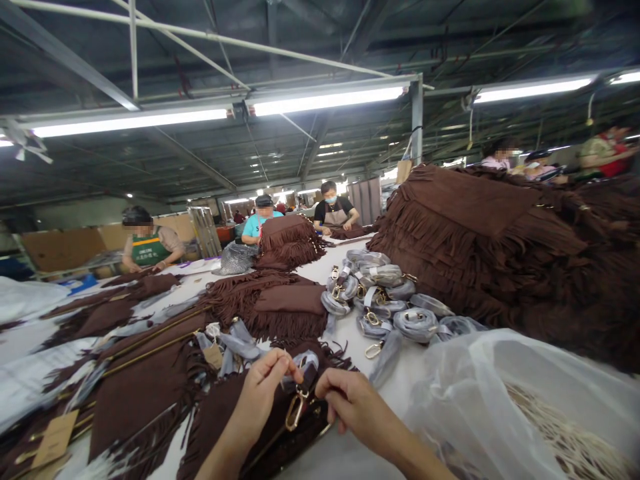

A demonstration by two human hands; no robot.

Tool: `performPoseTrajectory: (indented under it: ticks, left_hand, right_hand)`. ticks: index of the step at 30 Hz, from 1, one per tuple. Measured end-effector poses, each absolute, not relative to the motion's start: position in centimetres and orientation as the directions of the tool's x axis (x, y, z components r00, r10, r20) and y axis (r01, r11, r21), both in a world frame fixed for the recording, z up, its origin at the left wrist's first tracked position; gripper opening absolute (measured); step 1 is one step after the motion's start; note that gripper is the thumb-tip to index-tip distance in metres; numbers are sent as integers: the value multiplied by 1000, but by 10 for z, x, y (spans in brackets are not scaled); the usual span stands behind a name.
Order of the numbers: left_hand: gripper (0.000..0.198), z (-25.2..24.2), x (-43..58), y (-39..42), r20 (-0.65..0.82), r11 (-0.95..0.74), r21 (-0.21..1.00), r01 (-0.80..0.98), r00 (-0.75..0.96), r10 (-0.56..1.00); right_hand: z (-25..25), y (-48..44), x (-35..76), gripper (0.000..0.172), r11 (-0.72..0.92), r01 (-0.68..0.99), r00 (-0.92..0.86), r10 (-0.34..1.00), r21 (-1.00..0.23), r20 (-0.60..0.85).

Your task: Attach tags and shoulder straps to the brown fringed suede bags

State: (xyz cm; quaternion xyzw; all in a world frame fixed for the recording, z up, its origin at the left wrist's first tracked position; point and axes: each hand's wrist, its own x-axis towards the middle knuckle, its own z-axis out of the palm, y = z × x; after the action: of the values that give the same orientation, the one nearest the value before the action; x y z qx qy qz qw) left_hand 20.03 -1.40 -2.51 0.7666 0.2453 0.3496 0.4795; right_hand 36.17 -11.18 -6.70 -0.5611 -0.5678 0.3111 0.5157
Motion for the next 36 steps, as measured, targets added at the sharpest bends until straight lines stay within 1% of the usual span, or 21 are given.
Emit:
performPoseTrajectory:
  ticks: [2, 3, 6, 9, 11, 12, 13, 15, 16, 19, 23, 27, 30, 34, 36]
  left_hand:
    - [33, -22, 200, -18, 244, -398, 916, 58, 706, 665]
    - [31, -20, 201, -22, 214, -393, 917, 69, 748, 629]
    - [28, -19, 206, -34, 115, -403, 906, 125, 846, 520]
    - [26, -21, 209, -39, 50, -409, 895, 176, 872, 486]
    - [29, -24, 210, -37, 75, -392, 906, 158, 853, 516]
    - [31, -26, 210, -35, 94, -376, 916, 139, 838, 538]
    - [33, -27, 209, -32, 106, -354, 927, 122, 821, 560]
    - [36, -30, 209, -28, 107, -311, 945, 104, 800, 591]
    - [37, -30, 209, -27, 104, -298, 949, 100, 794, 598]
    - [38, -30, 210, -27, 102, -300, 948, 105, 793, 600]
    - [37, -29, 211, -31, 94, -297, 949, 106, 804, 587]
    - [35, -33, 214, -32, 80, -273, 958, 93, 823, 563]
    - [32, -35, 215, -32, 86, -285, 954, 97, 820, 565]
    - [30, -30, 214, -35, 169, -355, 931, 88, 759, 629]
    - [28, -29, 215, -38, 191, -366, 928, 73, 750, 633]
  right_hand:
    - [-66, -113, 364, 16, 250, 383, 192, 920, -889, 341]
    - [-66, -113, 364, 16, 277, 386, 201, 905, -880, 374]
    - [-64, -115, 362, 18, 328, 347, 203, 888, -879, 412]
    - [-63, -116, 360, 14, 368, 299, 177, 885, -880, 430]
    - [-61, -115, 363, 8, 339, 232, 219, 895, -911, 389]
    - [-61, -114, 365, 13, 309, 187, 273, 896, -933, 351]
    - [-59, -113, 368, 21, 278, 133, 340, 889, -951, 307]
    - [-57, -109, 375, 38, 237, -12, 456, 866, -972, 205]
    - [-56, -108, 377, 44, 227, -98, 478, 864, -969, 154]
    - [-56, -106, 376, 53, 207, -333, 411, 910, -920, 56]
    - [-57, -108, 362, 53, 183, -499, 322, 947, -847, 15]
    - [-55, -112, 352, 45, 188, -537, 303, 953, -822, 20]
    - [-54, -112, 352, 46, 184, -534, 308, 951, -825, 13]
    - [-59, -109, 357, 46, 188, -483, 320, 947, -855, 28]
    - [-63, -108, 359, 45, 189, -449, 309, 950, -873, 47]
